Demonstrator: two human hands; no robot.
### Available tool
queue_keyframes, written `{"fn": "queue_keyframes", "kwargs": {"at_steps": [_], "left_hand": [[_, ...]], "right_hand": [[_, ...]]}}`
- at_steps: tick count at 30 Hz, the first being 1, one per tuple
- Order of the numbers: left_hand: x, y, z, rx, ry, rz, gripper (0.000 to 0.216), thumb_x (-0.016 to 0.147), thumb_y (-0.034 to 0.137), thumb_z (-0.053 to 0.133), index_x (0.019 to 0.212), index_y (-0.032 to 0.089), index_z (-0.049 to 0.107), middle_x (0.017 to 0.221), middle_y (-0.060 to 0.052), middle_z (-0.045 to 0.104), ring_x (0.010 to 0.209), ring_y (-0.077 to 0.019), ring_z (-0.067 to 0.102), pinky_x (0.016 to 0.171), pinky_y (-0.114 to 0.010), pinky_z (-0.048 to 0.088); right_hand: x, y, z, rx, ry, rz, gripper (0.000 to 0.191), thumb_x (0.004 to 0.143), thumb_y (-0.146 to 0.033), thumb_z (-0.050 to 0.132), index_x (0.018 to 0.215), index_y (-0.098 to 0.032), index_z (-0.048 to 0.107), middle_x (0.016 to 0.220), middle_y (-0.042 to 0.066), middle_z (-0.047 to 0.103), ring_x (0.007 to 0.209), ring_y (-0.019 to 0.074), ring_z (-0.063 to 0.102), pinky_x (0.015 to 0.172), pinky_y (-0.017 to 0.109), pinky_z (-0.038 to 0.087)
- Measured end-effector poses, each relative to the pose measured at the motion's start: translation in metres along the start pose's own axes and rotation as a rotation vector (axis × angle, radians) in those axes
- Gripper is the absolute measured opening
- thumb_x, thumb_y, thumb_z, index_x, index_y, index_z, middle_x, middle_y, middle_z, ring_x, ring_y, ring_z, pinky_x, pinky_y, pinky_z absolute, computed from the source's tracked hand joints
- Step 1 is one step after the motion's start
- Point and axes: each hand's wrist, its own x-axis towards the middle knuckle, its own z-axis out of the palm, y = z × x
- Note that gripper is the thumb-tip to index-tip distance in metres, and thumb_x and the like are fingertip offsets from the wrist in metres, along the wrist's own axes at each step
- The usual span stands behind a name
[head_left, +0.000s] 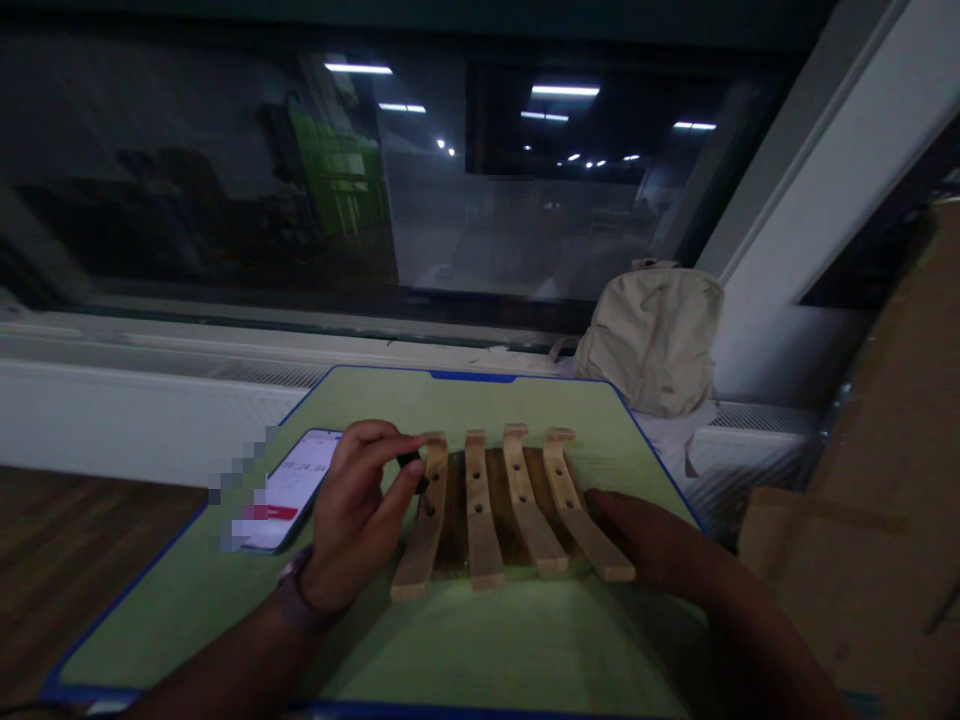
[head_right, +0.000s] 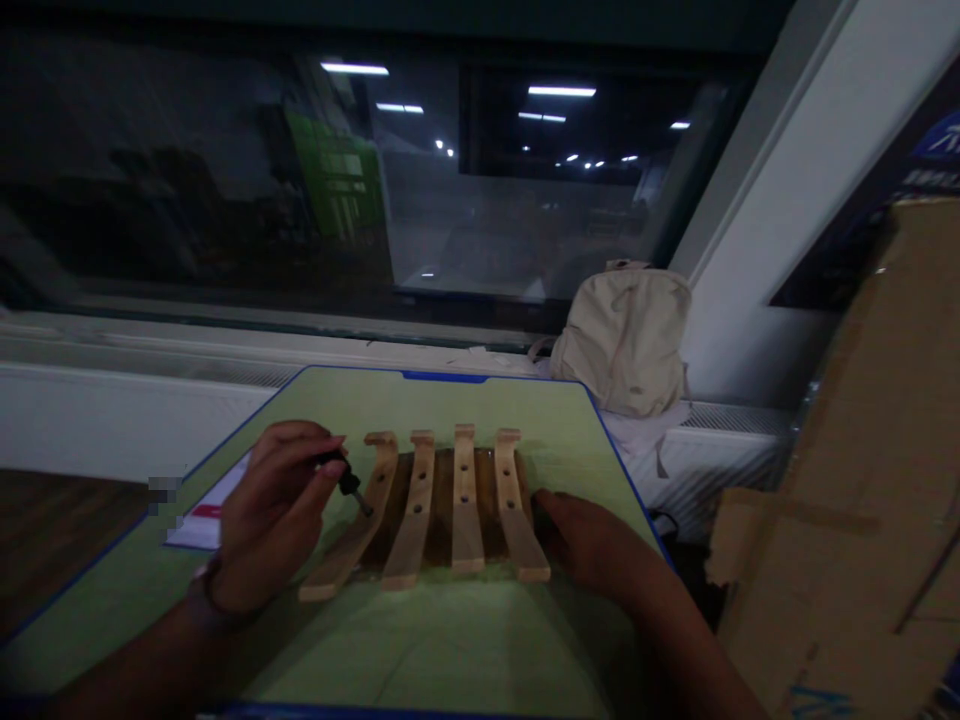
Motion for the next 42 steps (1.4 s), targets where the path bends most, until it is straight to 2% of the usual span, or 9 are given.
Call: {"fn": "queue_keyframes", "kwargs": {"at_steps": [4, 8, 11, 14, 17, 21, 26, 32, 42], "left_hand": [[0.000, 0.001, -0.001, 0.056, 0.008, -0.014, 0.025, 0.090, 0.015, 0.063, 0.112, 0.027, 0.068, 0.093, -0.002, 0.059, 0.084, -0.0137, 0.058, 0.068, -0.025, 0.050], [-0.002, -0.001, -0.001, 0.004, 0.003, -0.120, 0.024, 0.095, 0.020, 0.057, 0.117, 0.026, 0.065, 0.101, -0.004, 0.065, 0.089, -0.0158, 0.064, 0.073, -0.029, 0.052], [-0.004, -0.003, -0.001, -0.013, -0.019, -0.159, 0.028, 0.098, 0.021, 0.052, 0.123, 0.026, 0.061, 0.104, -0.005, 0.068, 0.091, -0.0168, 0.066, 0.078, -0.031, 0.054], [-0.005, -0.004, -0.001, -0.018, -0.041, -0.083, 0.028, 0.097, 0.019, 0.051, 0.122, 0.027, 0.061, 0.104, -0.005, 0.067, 0.093, -0.0168, 0.064, 0.079, -0.032, 0.054], [-0.004, -0.004, 0.000, -0.012, -0.064, 0.044, 0.029, 0.092, 0.016, 0.059, 0.118, 0.027, 0.062, 0.107, -0.005, 0.061, 0.095, -0.0171, 0.061, 0.077, -0.031, 0.053], [0.001, -0.003, -0.001, 0.053, -0.038, 0.124, 0.031, 0.088, 0.012, 0.065, 0.116, 0.026, 0.063, 0.097, -0.003, 0.056, 0.083, -0.0146, 0.057, 0.069, -0.028, 0.051], [0.003, -0.003, -0.003, 0.088, -0.035, 0.049, 0.027, 0.090, 0.011, 0.062, 0.113, 0.025, 0.065, 0.085, -0.001, 0.056, 0.075, -0.0129, 0.057, 0.065, -0.027, 0.048], [-0.004, -0.005, 0.000, -0.013, -0.034, -0.101, 0.028, 0.095, 0.016, 0.053, 0.121, 0.025, 0.058, 0.101, -0.004, 0.062, 0.085, -0.0142, 0.064, 0.071, -0.027, 0.053], [-0.004, -0.005, 0.003, -0.021, -0.057, -0.004, 0.026, 0.095, 0.016, 0.051, 0.119, 0.023, 0.058, 0.094, -0.004, 0.064, 0.079, -0.0147, 0.065, 0.070, -0.028, 0.054]], "right_hand": [[0.001, 0.002, 0.000, 0.000, -0.021, -0.010, 0.034, 0.088, -0.036, 0.054, 0.113, -0.018, 0.066, 0.117, 0.016, 0.072, 0.106, 0.0308, 0.068, 0.092, 0.042, 0.051], [0.002, 0.004, 0.001, 0.023, -0.010, -0.024, 0.040, 0.086, -0.037, 0.056, 0.119, -0.017, 0.065, 0.123, 0.016, 0.070, 0.111, 0.0306, 0.066, 0.097, 0.042, 0.049], [0.002, 0.002, -0.001, 0.029, -0.012, -0.018, 0.036, 0.086, -0.037, 0.055, 0.115, -0.017, 0.066, 0.119, 0.016, 0.072, 0.108, 0.0306, 0.067, 0.094, 0.041, 0.050], [0.003, 0.000, -0.002, 0.021, -0.024, 0.000, 0.034, 0.088, -0.037, 0.051, 0.111, -0.018, 0.067, 0.116, 0.016, 0.073, 0.104, 0.0311, 0.068, 0.090, 0.041, 0.051], [0.004, -0.001, -0.003, 0.010, -0.030, 0.005, 0.037, 0.090, -0.036, 0.047, 0.113, -0.016, 0.067, 0.117, 0.018, 0.072, 0.105, 0.0314, 0.068, 0.092, 0.043, 0.051], [0.005, -0.002, -0.003, 0.015, -0.041, 0.018, 0.039, 0.090, -0.035, 0.046, 0.117, -0.015, 0.066, 0.119, 0.018, 0.071, 0.107, 0.0311, 0.068, 0.093, 0.042, 0.051], [0.006, -0.002, -0.003, 0.002, -0.047, 0.021, 0.039, 0.090, -0.034, 0.044, 0.115, -0.014, 0.066, 0.118, 0.019, 0.072, 0.107, 0.0318, 0.068, 0.092, 0.043, 0.051], [0.008, 0.003, -0.003, -0.009, -0.047, 0.010, 0.037, 0.092, -0.034, 0.042, 0.113, -0.016, 0.065, 0.116, 0.017, 0.072, 0.105, 0.0297, 0.068, 0.092, 0.040, 0.051], [0.011, 0.005, -0.002, 0.032, -0.024, 0.007, 0.030, 0.092, -0.031, 0.042, 0.108, -0.017, 0.065, 0.112, 0.016, 0.073, 0.101, 0.0292, 0.069, 0.088, 0.041, 0.051]]}}
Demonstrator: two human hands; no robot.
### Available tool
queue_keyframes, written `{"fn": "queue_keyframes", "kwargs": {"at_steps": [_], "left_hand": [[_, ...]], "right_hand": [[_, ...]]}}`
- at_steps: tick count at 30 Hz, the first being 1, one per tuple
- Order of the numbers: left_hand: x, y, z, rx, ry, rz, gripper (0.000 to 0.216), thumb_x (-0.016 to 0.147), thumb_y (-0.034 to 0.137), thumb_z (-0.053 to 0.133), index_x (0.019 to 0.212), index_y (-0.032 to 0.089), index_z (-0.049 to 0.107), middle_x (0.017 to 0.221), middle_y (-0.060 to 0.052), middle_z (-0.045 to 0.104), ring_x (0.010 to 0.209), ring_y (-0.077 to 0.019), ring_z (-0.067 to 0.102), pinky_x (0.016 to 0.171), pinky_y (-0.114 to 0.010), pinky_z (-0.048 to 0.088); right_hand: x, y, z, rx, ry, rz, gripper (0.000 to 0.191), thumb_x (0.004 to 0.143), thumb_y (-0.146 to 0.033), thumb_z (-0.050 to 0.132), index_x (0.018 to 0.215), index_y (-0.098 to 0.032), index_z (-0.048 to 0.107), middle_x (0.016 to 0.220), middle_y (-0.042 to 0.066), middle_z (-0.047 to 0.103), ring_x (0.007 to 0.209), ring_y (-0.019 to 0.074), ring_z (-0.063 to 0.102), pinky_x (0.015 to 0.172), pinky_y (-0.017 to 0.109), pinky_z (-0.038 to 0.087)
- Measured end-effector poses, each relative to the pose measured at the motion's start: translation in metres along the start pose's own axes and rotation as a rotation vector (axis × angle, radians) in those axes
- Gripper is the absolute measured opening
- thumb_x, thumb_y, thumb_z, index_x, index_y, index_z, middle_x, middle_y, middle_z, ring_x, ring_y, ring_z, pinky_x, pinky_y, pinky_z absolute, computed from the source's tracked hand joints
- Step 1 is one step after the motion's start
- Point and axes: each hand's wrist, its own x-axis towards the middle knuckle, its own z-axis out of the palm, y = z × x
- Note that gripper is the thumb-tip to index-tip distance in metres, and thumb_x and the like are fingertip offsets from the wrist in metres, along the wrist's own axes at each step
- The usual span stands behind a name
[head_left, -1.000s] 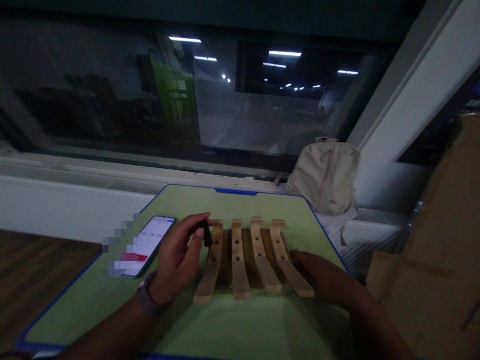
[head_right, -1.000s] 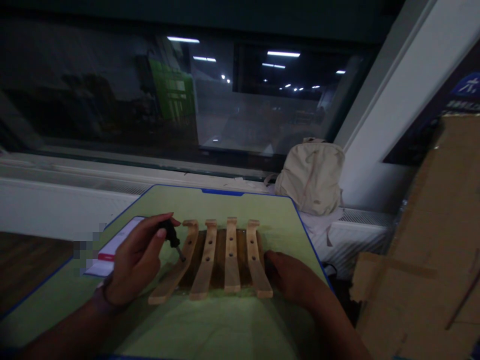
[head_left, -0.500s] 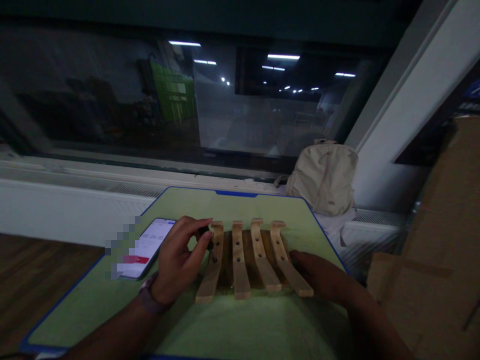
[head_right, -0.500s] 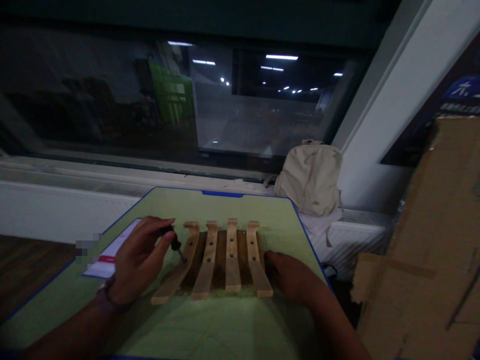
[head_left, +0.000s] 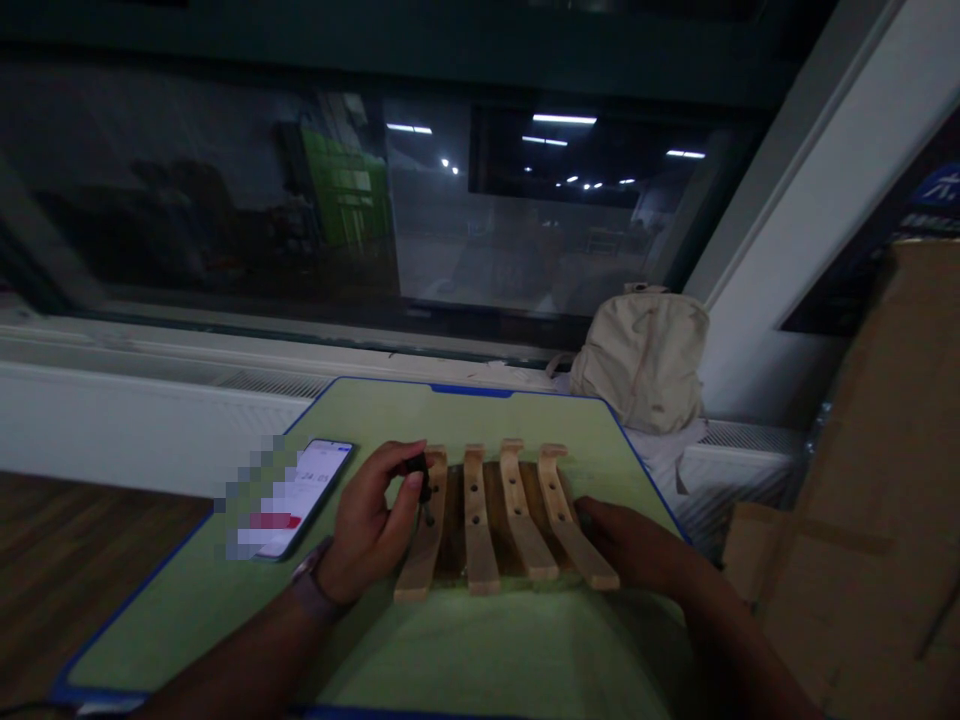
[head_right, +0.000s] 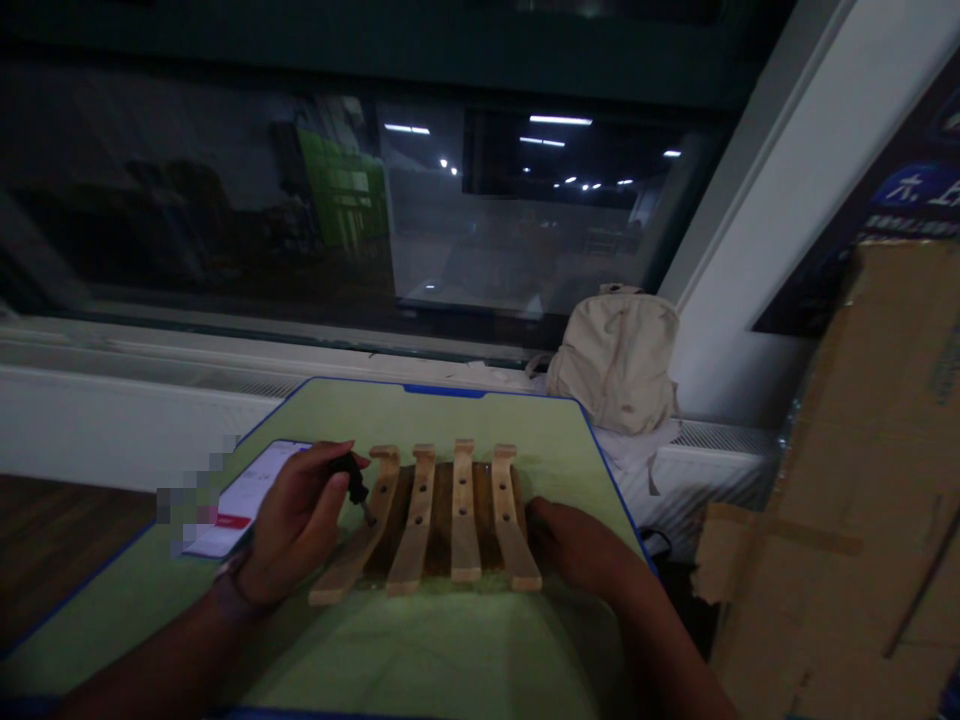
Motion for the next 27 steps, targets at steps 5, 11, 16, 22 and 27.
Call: {"fn": "queue_keyframes", "kwargs": {"at_steps": [5, 11, 16, 22, 27], "left_hand": [[-0.002, -0.007, 0.001, 0.031, 0.020, 0.040, 0.028, 0.095, 0.016, 0.051, 0.122, 0.022, 0.057, 0.094, -0.005, 0.065, 0.079, -0.0155, 0.066, 0.071, -0.030, 0.055], [-0.002, -0.017, 0.001, 0.099, 0.057, 0.029, 0.029, 0.093, 0.017, 0.053, 0.122, 0.019, 0.058, 0.095, -0.007, 0.067, 0.080, -0.0169, 0.068, 0.072, -0.030, 0.055], [0.002, -0.015, -0.002, 0.242, 0.070, 0.117, 0.028, 0.091, 0.017, 0.054, 0.118, 0.018, 0.060, 0.093, -0.007, 0.071, 0.080, -0.0172, 0.070, 0.072, -0.030, 0.056], [0.005, -0.009, -0.004, 0.253, 0.035, 0.141, 0.026, 0.090, 0.019, 0.053, 0.114, 0.018, 0.061, 0.088, -0.006, 0.072, 0.077, -0.0167, 0.070, 0.070, -0.029, 0.056], [0.011, -0.006, -0.004, 0.206, 0.063, 0.236, 0.024, 0.088, 0.021, 0.059, 0.112, 0.021, 0.062, 0.083, -0.004, 0.069, 0.073, -0.0159, 0.066, 0.066, -0.029, 0.054]], "right_hand": [[0.003, 0.004, 0.000, 0.004, 0.011, 0.014, 0.028, 0.093, -0.029, 0.043, 0.108, -0.019, 0.064, 0.110, 0.013, 0.074, 0.098, 0.0271, 0.068, 0.087, 0.039, 0.050], [0.006, 0.007, 0.000, 0.028, 0.015, -0.036, 0.028, 0.095, -0.032, 0.039, 0.106, -0.019, 0.061, 0.111, 0.012, 0.072, 0.100, 0.0248, 0.067, 0.088, 0.035, 0.050], [0.007, 0.009, 0.000, 0.017, 0.006, -0.051, 0.027, 0.096, -0.033, 0.039, 0.105, -0.018, 0.060, 0.109, 0.012, 0.071, 0.099, 0.0236, 0.066, 0.088, 0.034, 0.049], [0.009, 0.013, 0.002, -0.014, 0.024, -0.026, 0.022, 0.097, -0.033, 0.038, 0.099, -0.021, 0.056, 0.101, 0.010, 0.072, 0.092, 0.0230, 0.067, 0.082, 0.033, 0.049], [0.011, 0.014, 0.002, -0.006, 0.046, -0.030, 0.024, 0.098, -0.036, 0.037, 0.099, -0.021, 0.056, 0.102, 0.009, 0.072, 0.092, 0.0227, 0.067, 0.081, 0.033, 0.049]]}}
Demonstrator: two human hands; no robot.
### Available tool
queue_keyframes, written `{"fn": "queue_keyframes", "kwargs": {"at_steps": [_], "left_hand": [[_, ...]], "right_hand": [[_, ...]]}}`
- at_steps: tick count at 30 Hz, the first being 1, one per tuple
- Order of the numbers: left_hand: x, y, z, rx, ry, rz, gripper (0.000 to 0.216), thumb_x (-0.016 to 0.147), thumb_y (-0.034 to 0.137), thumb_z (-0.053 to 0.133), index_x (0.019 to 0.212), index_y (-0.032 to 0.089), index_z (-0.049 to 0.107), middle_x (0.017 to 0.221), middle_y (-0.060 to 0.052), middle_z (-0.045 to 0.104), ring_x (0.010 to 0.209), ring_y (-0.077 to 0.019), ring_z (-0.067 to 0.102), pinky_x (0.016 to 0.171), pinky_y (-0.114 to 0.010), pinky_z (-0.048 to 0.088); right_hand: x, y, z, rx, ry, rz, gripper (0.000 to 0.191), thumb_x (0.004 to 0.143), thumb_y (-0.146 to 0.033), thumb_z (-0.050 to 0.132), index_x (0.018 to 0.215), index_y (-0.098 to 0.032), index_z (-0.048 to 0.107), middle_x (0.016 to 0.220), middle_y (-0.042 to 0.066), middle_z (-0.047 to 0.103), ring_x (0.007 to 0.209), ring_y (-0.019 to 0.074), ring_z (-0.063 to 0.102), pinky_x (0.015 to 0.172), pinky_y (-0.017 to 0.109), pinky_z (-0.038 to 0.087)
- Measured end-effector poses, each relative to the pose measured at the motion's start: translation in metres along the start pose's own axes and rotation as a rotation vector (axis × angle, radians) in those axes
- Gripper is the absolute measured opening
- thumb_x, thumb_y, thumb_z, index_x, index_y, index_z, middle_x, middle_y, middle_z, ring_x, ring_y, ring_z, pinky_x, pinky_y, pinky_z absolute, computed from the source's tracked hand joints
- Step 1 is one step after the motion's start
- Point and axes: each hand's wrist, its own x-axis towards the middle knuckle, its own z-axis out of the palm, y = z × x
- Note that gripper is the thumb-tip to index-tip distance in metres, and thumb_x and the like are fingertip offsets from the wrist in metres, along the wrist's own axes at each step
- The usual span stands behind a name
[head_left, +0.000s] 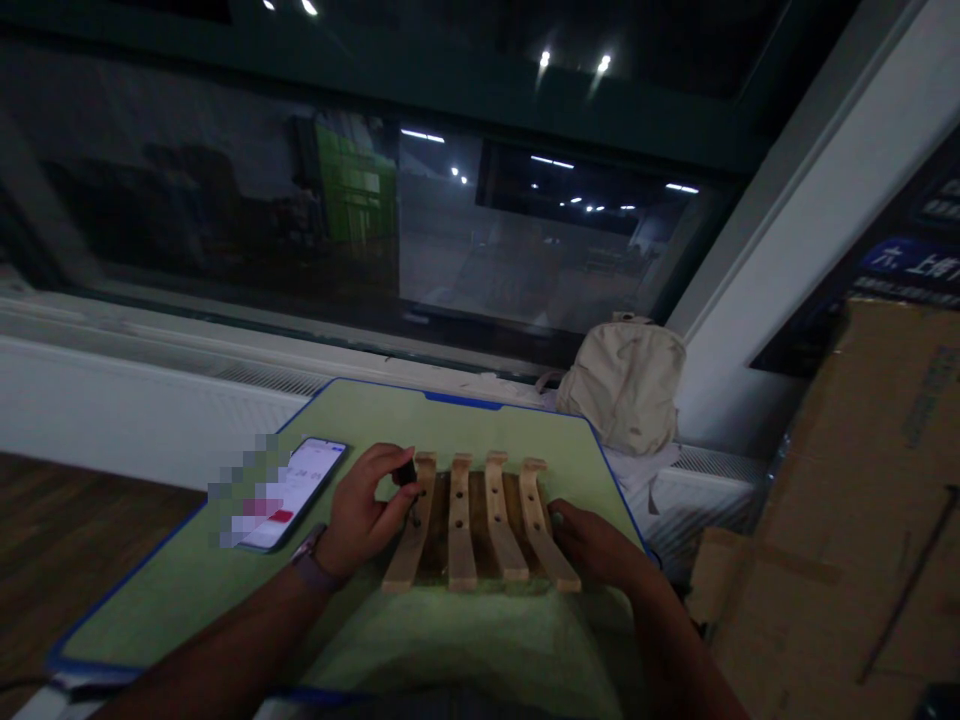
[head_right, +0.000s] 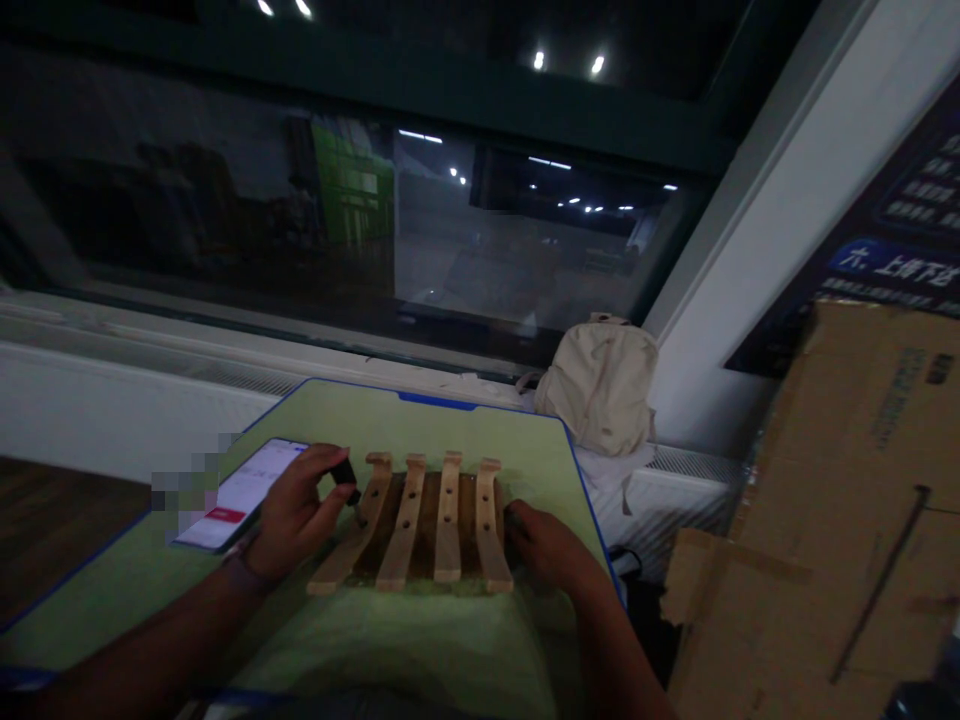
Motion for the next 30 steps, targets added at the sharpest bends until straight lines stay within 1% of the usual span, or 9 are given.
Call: {"fn": "queue_keyframes", "kwargs": {"at_steps": [6, 9, 12, 16, 18, 20, 23, 26, 30], "left_hand": [[0.003, 0.003, 0.000, -0.008, -0.009, 0.011, 0.027, 0.087, 0.017, 0.062, 0.113, 0.023, 0.063, 0.082, -0.002, 0.069, 0.071, -0.0150, 0.065, 0.064, -0.027, 0.053], [0.000, 0.003, 0.000, -0.007, -0.002, -0.009, 0.027, 0.087, 0.016, 0.063, 0.113, 0.023, 0.064, 0.087, -0.003, 0.071, 0.073, -0.0150, 0.066, 0.065, -0.026, 0.054], [-0.005, 0.003, 0.002, 0.003, -0.011, -0.115, 0.026, 0.090, 0.018, 0.057, 0.115, 0.021, 0.064, 0.090, -0.006, 0.071, 0.074, -0.0154, 0.068, 0.066, -0.027, 0.055], [-0.012, 0.002, 0.005, -0.039, -0.043, -0.316, 0.033, 0.097, 0.024, 0.047, 0.127, 0.018, 0.057, 0.093, -0.009, 0.070, 0.077, -0.0159, 0.069, 0.066, -0.027, 0.057], [-0.013, 0.001, 0.005, -0.082, -0.043, -0.347, 0.030, 0.098, 0.025, 0.045, 0.125, 0.018, 0.056, 0.093, -0.009, 0.069, 0.078, -0.0160, 0.069, 0.066, -0.027, 0.058], [-0.011, 0.000, 0.004, -0.080, -0.042, -0.311, 0.026, 0.098, 0.025, 0.045, 0.119, 0.019, 0.058, 0.095, -0.009, 0.068, 0.081, -0.0168, 0.069, 0.068, -0.029, 0.058], [-0.005, 0.000, 0.000, 0.008, -0.042, -0.184, 0.023, 0.095, 0.024, 0.050, 0.114, 0.021, 0.061, 0.097, -0.009, 0.067, 0.087, -0.0188, 0.067, 0.073, -0.032, 0.057], [-0.001, 0.003, -0.001, 0.061, -0.022, -0.066, 0.024, 0.091, 0.023, 0.057, 0.115, 0.022, 0.062, 0.094, -0.006, 0.065, 0.084, -0.0184, 0.065, 0.072, -0.032, 0.056], [-0.008, 0.004, 0.004, 0.079, 0.012, -0.071, 0.036, 0.089, 0.016, 0.061, 0.124, 0.024, 0.059, 0.097, -0.005, 0.066, 0.087, -0.0185, 0.065, 0.076, -0.032, 0.055]], "right_hand": [[0.002, 0.002, 0.002, -0.021, 0.016, 0.028, 0.019, 0.096, -0.036, 0.041, 0.095, -0.023, 0.055, 0.096, 0.007, 0.074, 0.088, 0.0226, 0.068, 0.076, 0.032, 0.049], [0.002, 0.004, 0.004, -0.025, 0.010, 0.012, 0.021, 0.096, -0.034, 0.038, 0.097, -0.022, 0.055, 0.100, 0.010, 0.073, 0.091, 0.0235, 0.068, 0.079, 0.033, 0.049], [0.001, 0.007, 0.006, -0.050, 0.007, 0.015, 0.022, 0.096, -0.033, 0.038, 0.100, -0.021, 0.056, 0.102, 0.011, 0.073, 0.093, 0.0245, 0.068, 0.080, 0.033, 0.049], [0.001, 0.008, 0.008, -0.076, 0.000, 0.034, 0.024, 0.094, -0.032, 0.042, 0.108, -0.020, 0.057, 0.108, 0.013, 0.074, 0.099, 0.0263, 0.069, 0.083, 0.034, 0.049], [0.000, 0.006, 0.008, -0.082, -0.005, 0.049, 0.025, 0.093, -0.031, 0.042, 0.110, -0.020, 0.057, 0.110, 0.014, 0.074, 0.100, 0.0267, 0.069, 0.084, 0.034, 0.049], [0.000, 0.004, 0.007, -0.079, -0.010, 0.058, 0.027, 0.093, -0.031, 0.042, 0.112, -0.020, 0.058, 0.111, 0.014, 0.074, 0.101, 0.0268, 0.070, 0.084, 0.034, 0.049], [0.000, 0.002, 0.006, -0.042, -0.014, 0.057, 0.029, 0.093, -0.034, 0.042, 0.112, -0.021, 0.059, 0.112, 0.014, 0.074, 0.103, 0.0273, 0.070, 0.085, 0.035, 0.050], [0.000, 0.002, 0.006, -0.002, -0.020, 0.033, 0.030, 0.094, -0.035, 0.040, 0.112, -0.021, 0.060, 0.113, 0.014, 0.074, 0.102, 0.0283, 0.070, 0.086, 0.037, 0.051], [0.000, 0.003, 0.006, 0.035, 0.013, 0.019, 0.033, 0.093, -0.037, 0.042, 0.114, -0.026, 0.064, 0.116, 0.011, 0.074, 0.105, 0.0292, 0.069, 0.090, 0.038, 0.052]]}}
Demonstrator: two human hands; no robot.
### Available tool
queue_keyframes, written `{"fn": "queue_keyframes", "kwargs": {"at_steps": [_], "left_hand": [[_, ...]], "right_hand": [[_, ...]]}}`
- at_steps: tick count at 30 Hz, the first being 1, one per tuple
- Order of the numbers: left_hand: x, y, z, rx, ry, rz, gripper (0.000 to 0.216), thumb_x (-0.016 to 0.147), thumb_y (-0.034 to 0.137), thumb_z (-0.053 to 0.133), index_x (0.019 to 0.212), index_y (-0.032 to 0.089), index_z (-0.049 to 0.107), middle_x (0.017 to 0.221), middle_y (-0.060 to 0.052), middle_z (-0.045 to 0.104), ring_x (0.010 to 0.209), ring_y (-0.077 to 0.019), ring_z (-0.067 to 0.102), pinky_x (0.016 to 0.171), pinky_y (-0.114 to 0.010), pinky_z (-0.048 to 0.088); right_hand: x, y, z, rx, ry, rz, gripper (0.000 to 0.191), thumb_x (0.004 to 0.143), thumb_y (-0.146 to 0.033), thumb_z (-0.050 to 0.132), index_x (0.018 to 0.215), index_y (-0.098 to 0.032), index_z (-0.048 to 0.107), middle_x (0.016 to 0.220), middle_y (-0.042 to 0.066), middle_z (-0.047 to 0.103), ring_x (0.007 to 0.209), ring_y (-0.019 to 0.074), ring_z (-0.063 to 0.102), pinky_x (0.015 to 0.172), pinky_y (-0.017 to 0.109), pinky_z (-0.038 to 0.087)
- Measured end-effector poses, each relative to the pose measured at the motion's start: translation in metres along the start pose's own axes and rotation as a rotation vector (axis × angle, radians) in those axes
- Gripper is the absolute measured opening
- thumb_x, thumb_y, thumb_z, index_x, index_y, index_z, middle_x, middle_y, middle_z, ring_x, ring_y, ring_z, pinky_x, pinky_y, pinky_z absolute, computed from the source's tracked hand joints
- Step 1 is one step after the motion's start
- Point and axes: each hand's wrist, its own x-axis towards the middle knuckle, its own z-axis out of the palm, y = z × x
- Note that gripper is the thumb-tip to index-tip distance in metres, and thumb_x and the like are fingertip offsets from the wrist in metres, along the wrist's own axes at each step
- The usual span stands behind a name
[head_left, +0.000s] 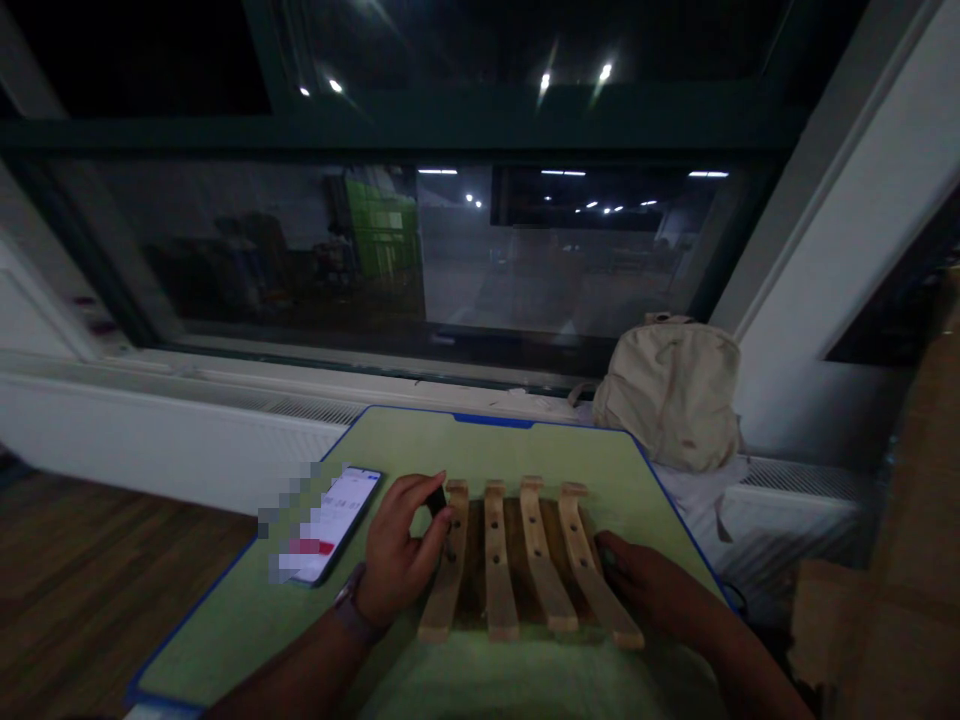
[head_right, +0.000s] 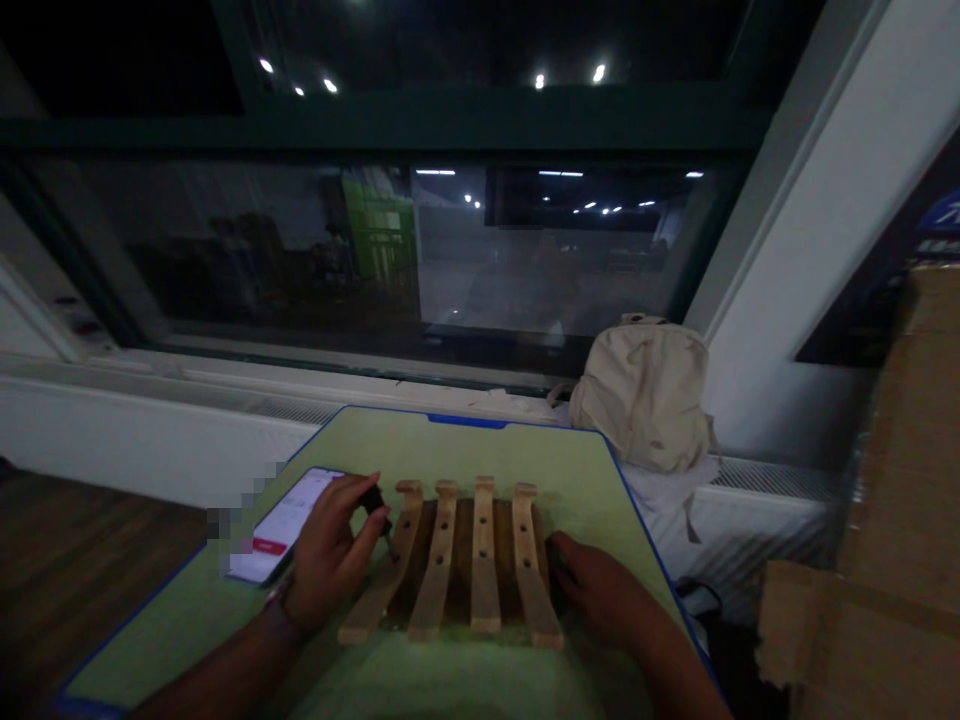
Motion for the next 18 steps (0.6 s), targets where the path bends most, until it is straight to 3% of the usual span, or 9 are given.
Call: {"fn": "queue_keyframes", "kwargs": {"at_steps": [4, 7, 13, 18], "left_hand": [[-0.013, -0.005, 0.005, -0.104, 0.023, -0.117, 0.046, 0.089, 0.012, 0.060, 0.132, 0.024, 0.052, 0.105, -0.007, 0.064, 0.090, -0.0187, 0.065, 0.077, -0.033, 0.055], [-0.011, -0.006, 0.005, -0.152, 0.028, -0.090, 0.037, 0.088, 0.010, 0.060, 0.122, 0.024, 0.057, 0.099, -0.006, 0.063, 0.089, -0.0177, 0.063, 0.078, -0.032, 0.054], [0.006, 0.005, -0.002, -0.037, 0.039, 0.023, 0.030, 0.086, 0.013, 0.065, 0.114, 0.023, 0.062, 0.094, -0.002, 0.060, 0.085, -0.0146, 0.061, 0.074, -0.026, 0.053], [-0.001, 0.008, -0.002, -0.082, -0.006, -0.067, 0.036, 0.091, 0.011, 0.057, 0.124, 0.024, 0.059, 0.098, -0.003, 0.063, 0.088, -0.0140, 0.063, 0.074, -0.024, 0.054]], "right_hand": [[0.001, 0.000, 0.000, 0.012, 0.008, 0.016, 0.035, 0.092, -0.039, 0.042, 0.115, -0.025, 0.066, 0.115, 0.011, 0.075, 0.103, 0.0296, 0.070, 0.092, 0.039, 0.052], [0.001, 0.000, 0.001, 0.017, 0.002, 0.009, 0.037, 0.094, -0.039, 0.040, 0.117, -0.024, 0.064, 0.113, 0.012, 0.075, 0.102, 0.0291, 0.070, 0.092, 0.041, 0.052], [0.001, 0.000, 0.001, 0.004, 0.007, 0.027, 0.038, 0.093, -0.039, 0.041, 0.116, -0.023, 0.066, 0.114, 0.014, 0.075, 0.104, 0.0291, 0.070, 0.093, 0.040, 0.053], [0.000, -0.001, 0.000, -0.019, -0.004, 0.044, 0.041, 0.093, -0.041, 0.040, 0.121, -0.022, 0.063, 0.115, 0.012, 0.075, 0.107, 0.0282, 0.069, 0.096, 0.038, 0.051]]}}
